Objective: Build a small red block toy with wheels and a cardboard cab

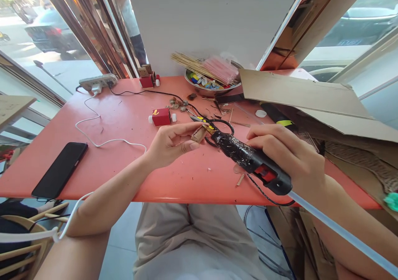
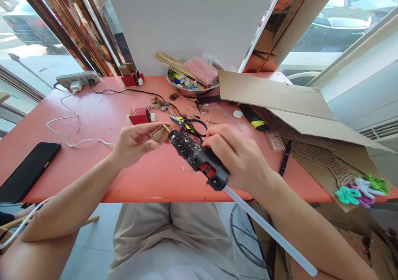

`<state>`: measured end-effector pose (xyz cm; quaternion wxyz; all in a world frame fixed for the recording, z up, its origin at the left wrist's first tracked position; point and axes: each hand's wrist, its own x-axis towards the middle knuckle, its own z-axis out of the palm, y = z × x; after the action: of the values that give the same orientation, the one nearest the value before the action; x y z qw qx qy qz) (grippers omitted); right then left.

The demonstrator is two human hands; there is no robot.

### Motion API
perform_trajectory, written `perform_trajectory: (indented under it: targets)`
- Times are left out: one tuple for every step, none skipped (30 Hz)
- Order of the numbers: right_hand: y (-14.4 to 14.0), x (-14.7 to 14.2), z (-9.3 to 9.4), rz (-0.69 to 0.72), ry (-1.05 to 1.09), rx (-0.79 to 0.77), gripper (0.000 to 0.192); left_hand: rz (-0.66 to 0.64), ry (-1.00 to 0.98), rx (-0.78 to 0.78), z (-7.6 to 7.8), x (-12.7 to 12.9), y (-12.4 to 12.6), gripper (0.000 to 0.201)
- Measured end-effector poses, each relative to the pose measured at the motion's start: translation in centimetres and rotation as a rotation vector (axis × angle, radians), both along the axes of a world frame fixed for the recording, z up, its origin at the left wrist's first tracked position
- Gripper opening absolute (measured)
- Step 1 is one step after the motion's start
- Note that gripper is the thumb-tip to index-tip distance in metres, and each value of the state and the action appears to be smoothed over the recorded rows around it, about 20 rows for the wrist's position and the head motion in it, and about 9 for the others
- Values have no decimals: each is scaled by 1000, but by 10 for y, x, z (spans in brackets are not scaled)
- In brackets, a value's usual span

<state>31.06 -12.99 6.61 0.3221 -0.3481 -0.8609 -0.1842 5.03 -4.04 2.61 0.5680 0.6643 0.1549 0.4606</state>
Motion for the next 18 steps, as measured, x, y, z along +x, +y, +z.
perform_trajectory:
  targets:
    - [0,-1,-1,6,-4,14,15,-5,0,1,0,0,0,46]
    - [0,-2,-2,11,-5,23,15,-8,3,3,0,0,0,46]
    - [1,-3,-2,11,-2,25,15,-6,10,2,0,0,0,47]
    - [1,-3,-3,11,5,21,15,3,20,0,-1,0,1,49]
    - [1,-4,-4,13,11,10,15,13,31,-1,-1,-1,1,51]
    - [0,-4,-4,14,17,-1,16,22,42,-2,-1,-2,2,53]
    - [0,-3,-5,15,21,-12,17,29,53,-5,-2,-3,3,53]
    - [0,-3,-5,20,21,-21,17,32,62,-8,-2,-4,3,54]
    - [0,-3,-5,24,20,-28,18,32,73,-12,-3,-4,4,55]
    - [1,-3,-6,28,21,-36,18,28,81,-16,-3,-5,4,56]
    - [1,-3,-7,31,25,-46,18,23,88,-21,-4,-5,4,57]
    - [2,-4,-8,33,27,-58,18,18,95,-25,-4,-5,5,59]
    - [2,-5,-9,38,27,-75,15,12,101,-27,-5,-6,5,60]
    - [3,-7,-10,51,44,-74,10,4,105,-27,-5,-6,4,61]
    - [4,-9,-11,69,75,-65,4,-4,107,-26,-5,-6,4,62]
    - [4,-11,-12,95,115,-58,10,-10,106,-23,-5,-6,4,62]
    - [5,-12,-12,118,162,-63,19,-14,101,-19,-5,-6,5,62]
    - [5,-13,-12,142,205,-81,27,-13,93,-13,-5,-7,5,61]
